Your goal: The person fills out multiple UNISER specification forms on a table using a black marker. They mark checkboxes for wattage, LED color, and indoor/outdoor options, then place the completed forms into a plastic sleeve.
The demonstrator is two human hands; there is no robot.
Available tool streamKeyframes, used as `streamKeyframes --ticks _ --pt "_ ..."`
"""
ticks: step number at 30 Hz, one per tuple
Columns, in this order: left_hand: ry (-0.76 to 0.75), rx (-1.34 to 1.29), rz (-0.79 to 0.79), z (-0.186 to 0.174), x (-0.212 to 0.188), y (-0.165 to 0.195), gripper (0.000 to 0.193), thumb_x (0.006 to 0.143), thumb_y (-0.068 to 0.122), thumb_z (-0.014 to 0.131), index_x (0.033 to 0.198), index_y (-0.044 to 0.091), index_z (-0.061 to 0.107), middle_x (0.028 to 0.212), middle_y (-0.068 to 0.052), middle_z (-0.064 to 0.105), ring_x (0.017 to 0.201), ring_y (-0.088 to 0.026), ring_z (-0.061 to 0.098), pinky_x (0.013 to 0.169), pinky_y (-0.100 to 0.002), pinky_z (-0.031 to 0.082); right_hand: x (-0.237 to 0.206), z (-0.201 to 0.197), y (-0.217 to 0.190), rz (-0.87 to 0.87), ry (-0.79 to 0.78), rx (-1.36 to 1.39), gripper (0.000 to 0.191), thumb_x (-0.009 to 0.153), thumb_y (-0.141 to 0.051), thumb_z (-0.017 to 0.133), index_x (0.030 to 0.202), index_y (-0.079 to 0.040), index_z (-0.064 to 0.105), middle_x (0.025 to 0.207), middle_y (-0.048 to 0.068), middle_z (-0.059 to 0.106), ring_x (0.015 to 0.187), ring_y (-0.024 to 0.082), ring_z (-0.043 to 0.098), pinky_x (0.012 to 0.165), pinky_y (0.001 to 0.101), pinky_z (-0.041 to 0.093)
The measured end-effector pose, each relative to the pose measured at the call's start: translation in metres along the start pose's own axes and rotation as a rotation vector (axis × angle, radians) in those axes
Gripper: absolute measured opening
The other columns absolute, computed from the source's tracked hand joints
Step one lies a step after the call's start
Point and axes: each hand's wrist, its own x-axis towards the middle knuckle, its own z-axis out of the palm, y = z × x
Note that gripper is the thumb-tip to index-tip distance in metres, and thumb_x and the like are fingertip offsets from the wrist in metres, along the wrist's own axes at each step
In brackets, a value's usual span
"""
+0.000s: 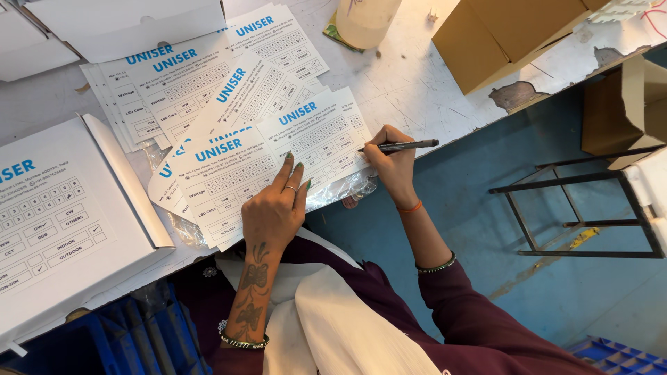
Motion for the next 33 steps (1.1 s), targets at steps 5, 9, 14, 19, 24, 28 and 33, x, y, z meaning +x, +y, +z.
streamKeyframes --ticks 5,9,14,19,24,28,33 --pt "-0.001 -0.003 0.003 0.0 0.0 -0.001 0.029 0.095 0.03 0.069 0.117 0.014 0.079 0.128 -0.005 0.073 0.059 -0.013 0.072 0.053 -0.026 0.058 0.0 0.001 -0.001 0.024 -0.001 0.002 0.016 0.082 0.004 0.065 0.07 -0.004 0.056 0.062 0.003 0.061 0.053 0.003 0.051 0.048 0.0198 0.037" --pt "0.001 -0.002 0.006 0.002 0.0 -0.001 0.029 0.095 0.031 0.069 0.117 0.015 0.079 0.127 -0.005 0.073 0.06 -0.013 0.073 0.053 -0.026 0.058 0.001 0.002 0.0 0.012 0.0 -0.055 0.016 0.081 0.004 0.065 0.07 -0.004 0.056 0.06 0.003 0.061 0.053 0.003 0.049 0.048 0.0199 0.036" --pt "0.009 0.001 0.006 0.003 -0.001 -0.003 0.029 0.095 0.031 0.069 0.117 0.015 0.079 0.127 -0.005 0.073 0.061 -0.013 0.073 0.054 -0.026 0.058 0.002 0.002 0.005 -0.008 -0.017 -0.076 0.017 0.081 0.004 0.066 0.069 -0.004 0.055 0.06 0.003 0.06 0.053 0.003 0.049 0.048 0.0201 0.036" --pt "0.008 -0.005 0.001 0.004 -0.001 -0.004 0.029 0.095 0.031 0.069 0.117 0.015 0.079 0.127 -0.006 0.073 0.061 -0.014 0.074 0.054 -0.027 0.058 0.003 0.003 0.005 0.021 0.036 -0.024 0.019 0.081 0.004 0.065 0.069 -0.004 0.054 0.06 0.002 0.059 0.052 0.004 0.047 0.047 0.0204 0.035" --pt "0.009 -0.017 0.005 0.003 0.001 -0.002 0.029 0.096 0.03 0.069 0.117 0.014 0.079 0.127 -0.007 0.073 0.062 -0.014 0.074 0.054 -0.027 0.059 0.007 0.005 -0.006 0.003 0.057 0.036 0.011 0.082 0.004 0.061 0.073 -0.003 0.06 0.063 0.005 0.064 0.052 0.005 0.053 0.049 0.02 0.042" --pt "-0.019 -0.031 -0.009 0.001 0.002 -0.001 0.029 0.095 0.029 0.069 0.117 0.013 0.079 0.127 -0.007 0.073 0.059 -0.014 0.073 0.053 -0.028 0.058 0.013 0.023 -0.01 0.056 -0.119 0.093 0.008 0.081 0.002 0.062 0.075 -0.002 0.061 0.068 0.006 0.068 0.055 0.005 0.06 0.049 0.0196 0.047" --pt "-0.003 -0.038 -0.006 0.0 0.003 0.0 0.03 0.094 0.029 0.07 0.116 0.012 0.079 0.127 -0.007 0.073 0.06 -0.015 0.073 0.054 -0.029 0.059 0.021 0.038 -0.005 0.043 -0.175 0.063 0.009 0.08 0.005 0.064 0.074 -0.001 0.061 0.068 0.006 0.066 0.056 0.004 0.055 0.05 0.0192 0.044"
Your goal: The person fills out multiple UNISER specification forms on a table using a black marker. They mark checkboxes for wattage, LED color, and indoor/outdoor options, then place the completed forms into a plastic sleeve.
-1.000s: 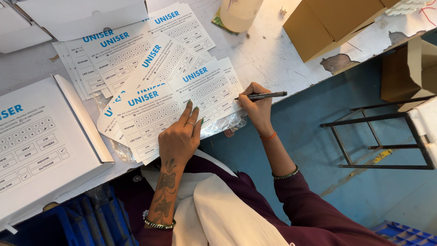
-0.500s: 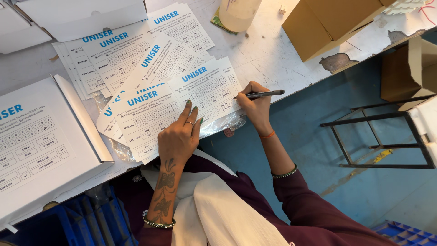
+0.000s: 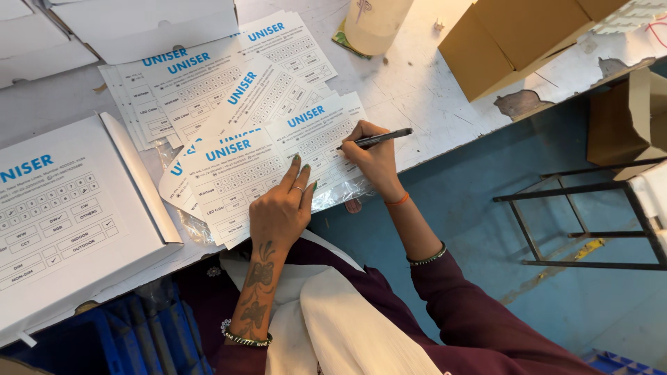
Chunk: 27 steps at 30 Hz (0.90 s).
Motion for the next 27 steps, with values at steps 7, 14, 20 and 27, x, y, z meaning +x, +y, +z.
streamKeyframes --ticks 7,14,20,27 --pt "0.003 -0.013 0.003 -0.0019 -0.0008 0.0011 0.029 0.094 0.028 0.07 0.117 0.012 0.079 0.128 -0.008 0.073 0.062 -0.016 0.074 0.055 -0.028 0.059 -0.0022 -0.0012 0.0038 0.028 -0.006 0.038 0.011 0.081 0.006 0.064 0.074 -0.001 0.06 0.067 0.004 0.064 0.056 0.003 0.053 0.05 0.0194 0.041" --pt "-0.011 -0.014 -0.007 -0.0024 -0.0003 0.001 0.03 0.094 0.029 0.07 0.117 0.012 0.079 0.127 -0.008 0.073 0.061 -0.016 0.074 0.055 -0.029 0.059 -0.0007 0.0003 0.0039 0.015 0.001 -0.053 0.01 0.079 0.006 0.066 0.074 0.0 0.061 0.065 0.003 0.063 0.055 0.004 0.054 0.049 0.0194 0.041" --pt "-0.008 -0.008 -0.005 -0.0008 -0.0003 0.0002 0.03 0.094 0.029 0.07 0.117 0.012 0.079 0.128 -0.008 0.073 0.062 -0.015 0.074 0.055 -0.029 0.059 -0.0004 -0.0007 0.0073 0.003 0.01 -0.056 0.01 0.081 0.005 0.066 0.074 0.0 0.061 0.065 0.004 0.063 0.056 0.005 0.053 0.05 0.0198 0.041" --pt "-0.026 -0.031 -0.02 -0.0017 0.0007 -0.0002 0.03 0.094 0.029 0.069 0.118 0.013 0.078 0.13 -0.006 0.072 0.066 -0.017 0.075 0.058 -0.03 0.061 -0.0059 -0.0043 -0.0009 0.021 0.133 0.092 0.007 0.084 0.003 0.062 0.078 0.0 0.062 0.07 0.008 0.067 0.06 0.007 0.059 0.055 0.0207 0.048"
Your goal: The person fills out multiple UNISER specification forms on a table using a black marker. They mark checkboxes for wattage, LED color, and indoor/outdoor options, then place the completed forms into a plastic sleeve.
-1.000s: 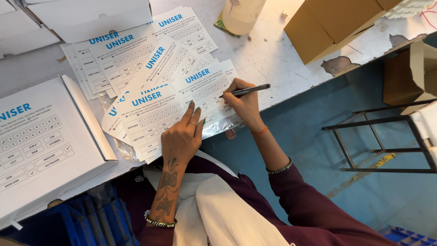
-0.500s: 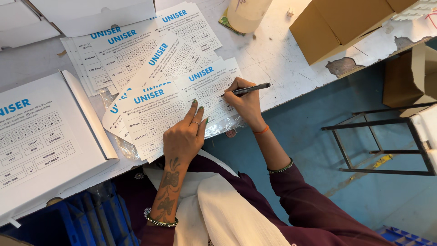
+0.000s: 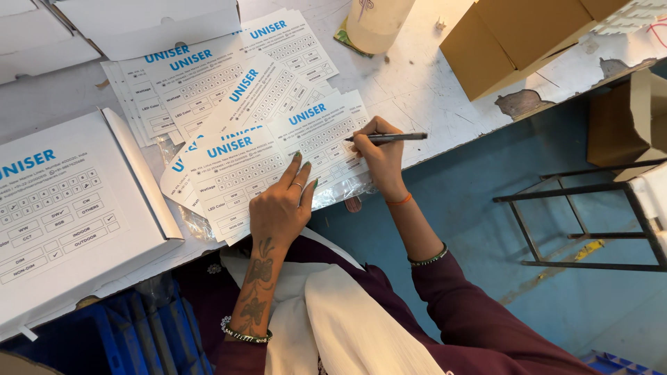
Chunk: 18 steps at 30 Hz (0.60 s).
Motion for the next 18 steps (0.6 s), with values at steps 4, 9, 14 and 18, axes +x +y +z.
streamKeyframes --ticks 4,9,14,18 --pt "0.004 -0.024 -0.018 -0.002 0.0 0.0 0.035 0.093 0.029 0.069 0.121 0.01 0.076 0.133 -0.004 0.07 0.072 -0.019 0.077 0.061 -0.032 0.062 -0.012 -0.001 -0.011 -0.01 -0.052 -0.021 0.006 0.083 0.004 0.06 0.078 0.0 0.063 0.071 0.01 0.068 0.06 0.008 0.06 0.056 0.0214 0.05" --pt "-0.024 -0.026 -0.034 -0.004 0.001 0.001 0.034 0.093 0.029 0.069 0.12 0.01 0.076 0.133 -0.003 0.07 0.073 -0.02 0.077 0.061 -0.033 0.061 -0.022 0.009 -0.011 0.026 -0.171 -0.03 0.007 0.081 0.003 0.062 0.075 -0.001 0.061 0.075 0.008 0.07 0.059 0.008 0.062 0.052 0.0212 0.05" --pt "-0.014 -0.056 -0.045 -0.005 0.001 0.002 0.03 0.095 0.022 0.066 0.121 0.011 0.076 0.134 -0.002 0.07 0.072 -0.019 0.077 0.061 -0.032 0.061 -0.027 0.006 -0.005 -0.001 -0.187 -0.041 0.01 0.081 0.004 0.062 0.074 -0.001 0.059 0.069 0.007 0.066 0.059 0.006 0.057 0.054 0.0202 0.045" --pt "-0.017 -0.073 -0.056 -0.005 0.0 0.001 0.033 0.09 0.012 0.064 0.121 0.012 0.076 0.135 0.0 0.069 0.07 -0.019 0.076 0.061 -0.032 0.061 -0.032 -0.001 -0.001 -0.001 -0.156 -0.097 0.011 0.08 0.005 0.063 0.072 -0.001 0.058 0.068 0.005 0.063 0.06 0.005 0.052 0.055 0.0206 0.041"
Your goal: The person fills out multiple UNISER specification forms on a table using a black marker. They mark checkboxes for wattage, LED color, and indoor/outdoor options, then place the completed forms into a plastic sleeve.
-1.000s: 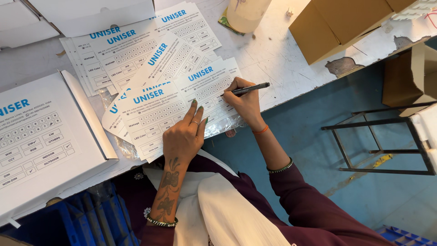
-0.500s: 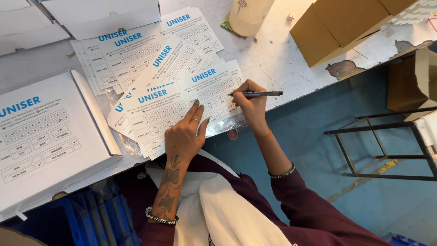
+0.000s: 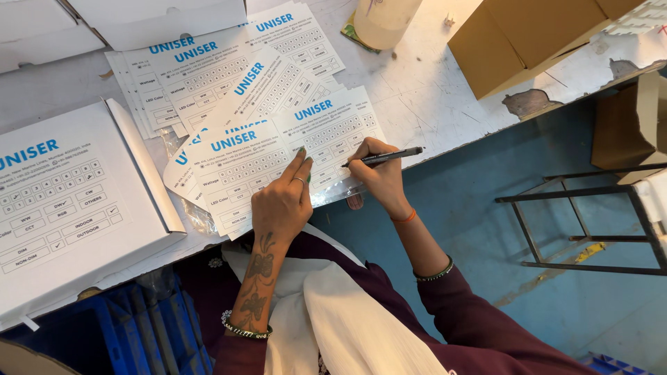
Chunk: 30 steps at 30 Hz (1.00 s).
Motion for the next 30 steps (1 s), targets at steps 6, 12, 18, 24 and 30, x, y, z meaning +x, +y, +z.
streamKeyframes --ticks 6,12,18,24,30 --pt "0.001 -0.031 -0.013 -0.003 -0.001 -0.001 0.039 0.087 0.005 0.062 0.123 0.013 0.075 0.136 0.002 0.069 0.074 -0.02 0.076 0.065 -0.033 0.061 -0.001 0.0 0.001 -0.014 -0.013 -0.036 0.009 0.078 0.004 0.064 0.073 -0.002 0.059 0.07 0.004 0.065 0.062 0.005 0.054 0.055 0.0202 0.043" --pt "-0.001 -0.039 -0.013 -0.004 0.001 -0.001 0.038 0.088 0.005 0.062 0.122 0.013 0.075 0.135 0.002 0.069 0.075 -0.019 0.077 0.066 -0.033 0.061 -0.006 -0.004 0.0 -0.049 -0.027 0.017 0.01 0.077 0.005 0.062 0.07 -0.001 0.057 0.069 0.004 0.061 0.066 0.008 0.057 0.059 0.0218 0.045" --pt "0.011 -0.028 -0.005 -0.001 0.001 -0.002 0.037 0.088 0.004 0.062 0.121 0.013 0.076 0.133 0.002 0.07 0.075 -0.019 0.076 0.066 -0.032 0.062 -0.007 -0.006 0.001 -0.083 -0.051 -0.064 0.009 0.073 0.006 0.062 0.067 0.0 0.058 0.068 0.005 0.061 0.066 0.01 0.058 0.06 0.024 0.044" --pt "0.014 -0.028 -0.006 0.0 0.001 -0.002 0.037 0.088 0.004 0.062 0.12 0.014 0.076 0.132 0.002 0.071 0.074 -0.018 0.076 0.065 -0.032 0.061 -0.008 -0.007 -0.001 -0.128 -0.046 -0.04 0.01 0.073 0.005 0.061 0.067 0.0 0.057 0.068 0.005 0.06 0.068 0.01 0.059 0.064 0.0245 0.047" --pt "0.013 -0.026 -0.011 0.001 0.0 -0.003 0.036 0.088 0.004 0.063 0.119 0.014 0.077 0.133 0.003 0.071 0.073 -0.018 0.076 0.063 -0.031 0.061 -0.015 -0.006 0.0 -0.119 0.016 -0.079 0.009 0.071 0.006 0.061 0.066 0.0 0.057 0.066 0.006 0.061 0.065 0.012 0.061 0.06 0.0241 0.047"
